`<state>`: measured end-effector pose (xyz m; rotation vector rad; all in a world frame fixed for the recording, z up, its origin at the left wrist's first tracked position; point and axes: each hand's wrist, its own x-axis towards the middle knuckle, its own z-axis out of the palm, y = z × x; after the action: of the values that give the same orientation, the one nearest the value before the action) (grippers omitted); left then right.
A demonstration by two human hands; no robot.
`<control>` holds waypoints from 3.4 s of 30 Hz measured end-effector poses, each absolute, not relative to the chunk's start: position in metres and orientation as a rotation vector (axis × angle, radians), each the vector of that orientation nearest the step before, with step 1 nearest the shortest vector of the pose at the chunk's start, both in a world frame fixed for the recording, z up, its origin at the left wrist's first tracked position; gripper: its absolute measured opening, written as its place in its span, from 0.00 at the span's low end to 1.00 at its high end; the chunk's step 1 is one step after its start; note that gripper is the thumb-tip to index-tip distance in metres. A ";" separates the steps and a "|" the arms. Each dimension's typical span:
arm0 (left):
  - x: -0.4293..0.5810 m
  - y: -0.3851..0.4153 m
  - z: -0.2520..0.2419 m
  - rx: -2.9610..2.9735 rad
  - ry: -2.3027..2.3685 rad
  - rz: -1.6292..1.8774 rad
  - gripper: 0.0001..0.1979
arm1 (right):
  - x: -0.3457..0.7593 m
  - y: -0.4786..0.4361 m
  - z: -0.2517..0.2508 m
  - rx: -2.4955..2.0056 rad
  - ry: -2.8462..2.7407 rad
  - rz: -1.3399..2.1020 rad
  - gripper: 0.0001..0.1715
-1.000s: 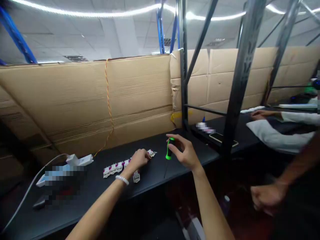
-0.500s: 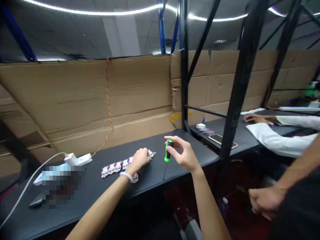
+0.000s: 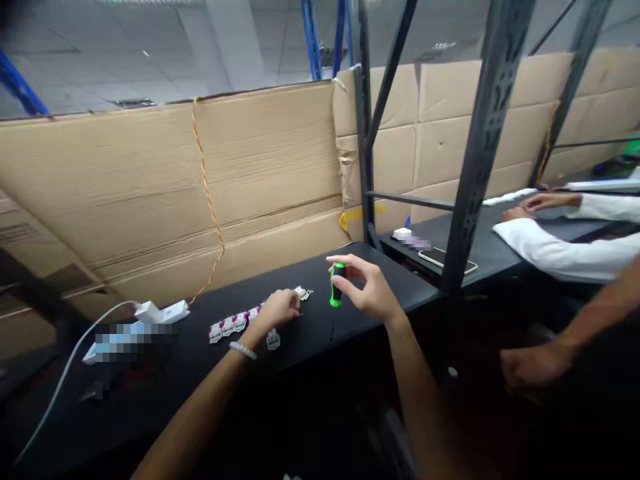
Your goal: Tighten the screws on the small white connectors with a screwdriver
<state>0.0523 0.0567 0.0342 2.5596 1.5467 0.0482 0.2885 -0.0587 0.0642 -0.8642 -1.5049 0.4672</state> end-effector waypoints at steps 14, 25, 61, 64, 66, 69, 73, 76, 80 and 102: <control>0.056 0.053 0.023 2.586 1.380 0.105 0.17 | 0.286 -0.060 0.066 -0.881 -1.538 0.469 0.21; 0.048 0.048 0.018 2.611 1.282 0.162 0.19 | 0.286 -0.061 0.066 -0.856 -1.551 0.490 0.21; -0.032 -0.025 -0.024 2.529 1.155 0.935 0.12 | 0.272 -0.060 0.065 -0.891 -1.630 0.499 0.21; -0.031 -0.027 -0.026 2.536 1.142 0.971 0.12 | 0.272 -0.060 0.066 -0.896 -1.635 0.500 0.21; -0.030 -0.029 -0.028 2.519 1.143 1.005 0.13 | 0.271 -0.061 0.067 -0.891 -1.639 0.498 0.21; -0.029 -0.030 -0.030 2.468 1.161 1.016 0.12 | 0.267 -0.062 0.068 -0.880 -1.648 0.509 0.21; -0.030 -0.029 -0.032 2.423 1.148 1.013 0.12 | 0.255 -0.060 0.066 -0.834 -1.632 0.531 0.18; -0.031 -0.028 -0.032 2.404 1.137 1.029 0.11 | 0.239 -0.056 0.062 -0.776 -1.605 0.533 0.18; -0.033 -0.028 -0.030 2.367 1.138 1.052 0.10 | 0.218 -0.051 0.056 -0.707 -1.618 0.540 0.18; -0.031 -0.029 -0.031 2.319 1.079 1.102 0.05 | 0.189 -0.039 0.040 -0.637 -1.471 0.404 0.26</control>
<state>-0.0305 -0.0295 -0.0313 2.3189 1.0786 1.1015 0.1886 -0.0394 0.0398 -0.6369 -1.4709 0.4044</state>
